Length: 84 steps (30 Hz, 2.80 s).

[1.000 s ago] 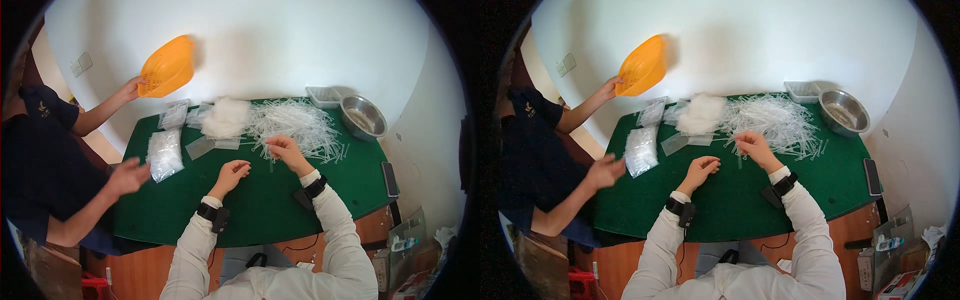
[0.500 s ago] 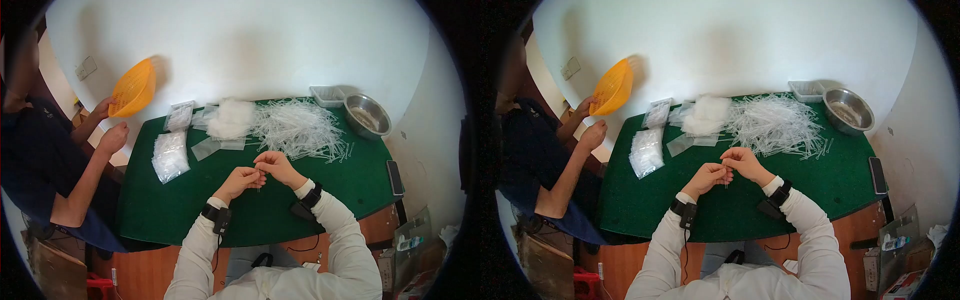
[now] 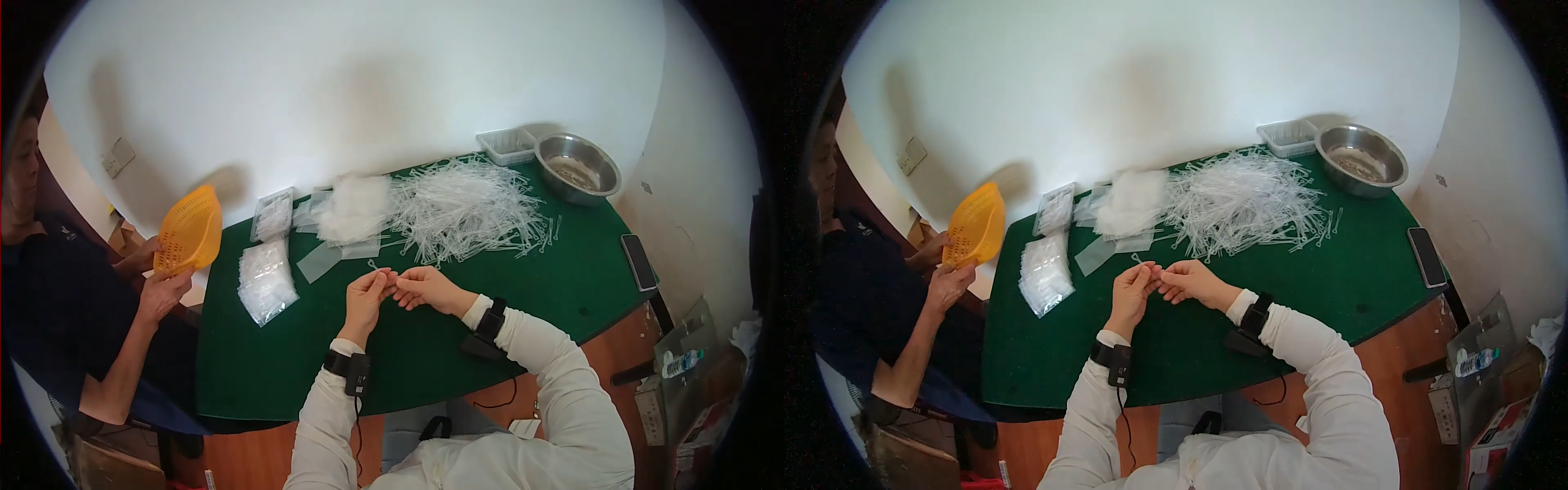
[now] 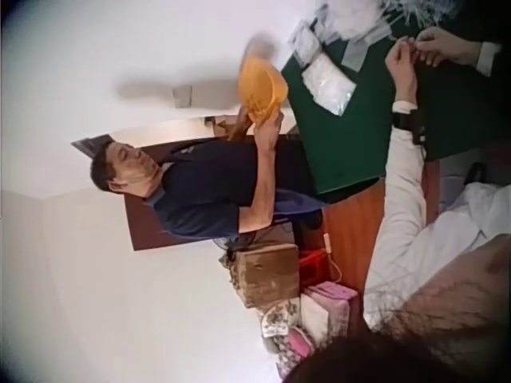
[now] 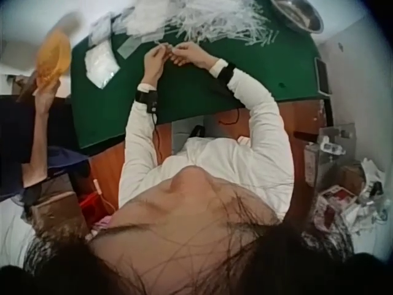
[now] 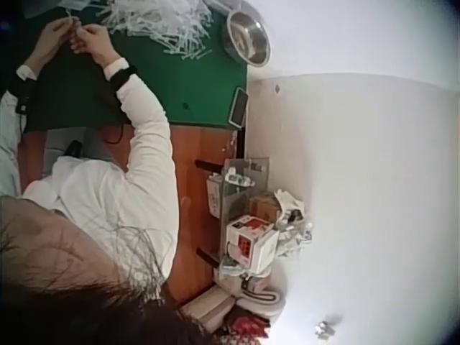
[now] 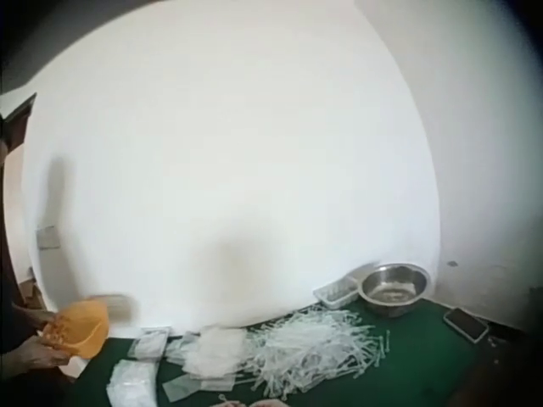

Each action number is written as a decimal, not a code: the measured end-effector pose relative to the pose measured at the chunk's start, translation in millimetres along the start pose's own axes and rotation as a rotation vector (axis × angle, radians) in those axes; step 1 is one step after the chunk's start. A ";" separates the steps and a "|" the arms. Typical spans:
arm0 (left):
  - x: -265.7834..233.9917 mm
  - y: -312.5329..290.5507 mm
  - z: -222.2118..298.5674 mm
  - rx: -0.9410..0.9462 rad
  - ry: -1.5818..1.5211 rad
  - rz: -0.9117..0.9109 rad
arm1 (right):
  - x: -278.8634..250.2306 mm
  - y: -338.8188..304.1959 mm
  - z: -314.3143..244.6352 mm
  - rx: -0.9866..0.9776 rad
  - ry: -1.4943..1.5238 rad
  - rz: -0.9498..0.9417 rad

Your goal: The person bags plastic stirrers by hand, placing them into small plastic bags and sealing them. After receiving more stirrers from another person, they continue filling and sealing the bags one at a time.

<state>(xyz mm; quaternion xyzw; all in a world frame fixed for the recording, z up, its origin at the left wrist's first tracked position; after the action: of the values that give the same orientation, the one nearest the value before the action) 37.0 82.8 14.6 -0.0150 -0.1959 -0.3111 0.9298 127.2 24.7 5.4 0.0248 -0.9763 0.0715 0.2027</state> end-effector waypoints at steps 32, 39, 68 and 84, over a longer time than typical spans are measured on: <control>-31.8 6.4 -15.1 -0.095 -0.208 0.170 | -53.9 -24.1 -82.3 -0.656 -1.436 0.176; -25.4 5.6 -14.7 -0.123 -0.155 0.135 | -46.2 -21.7 -75.9 -0.638 -1.417 0.097; 15.4 -11.4 -24.8 -0.340 0.030 -0.207 | -6.3 -12.4 -39.1 -0.340 0.050 0.014; 30.3 -18.7 -24.6 -0.378 0.083 -0.306 | -9.2 -12.8 -39.8 -0.412 -0.113 0.080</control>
<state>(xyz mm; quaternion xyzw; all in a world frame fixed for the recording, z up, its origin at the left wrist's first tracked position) 56.9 46.7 1.4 -0.1463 -0.0959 -0.4800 0.8597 152.2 18.2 39.5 -0.0518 -0.9803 -0.1232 0.1453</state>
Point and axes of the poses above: each hand's wrist, its own y-axis towards the middle knuckle, its own x-axis out of the palm, z = x × y, the point moved 9 cm from there along y, towards the middle knuckle, and after that the axes turned 4 degrees about y, right-handed, at the moved point
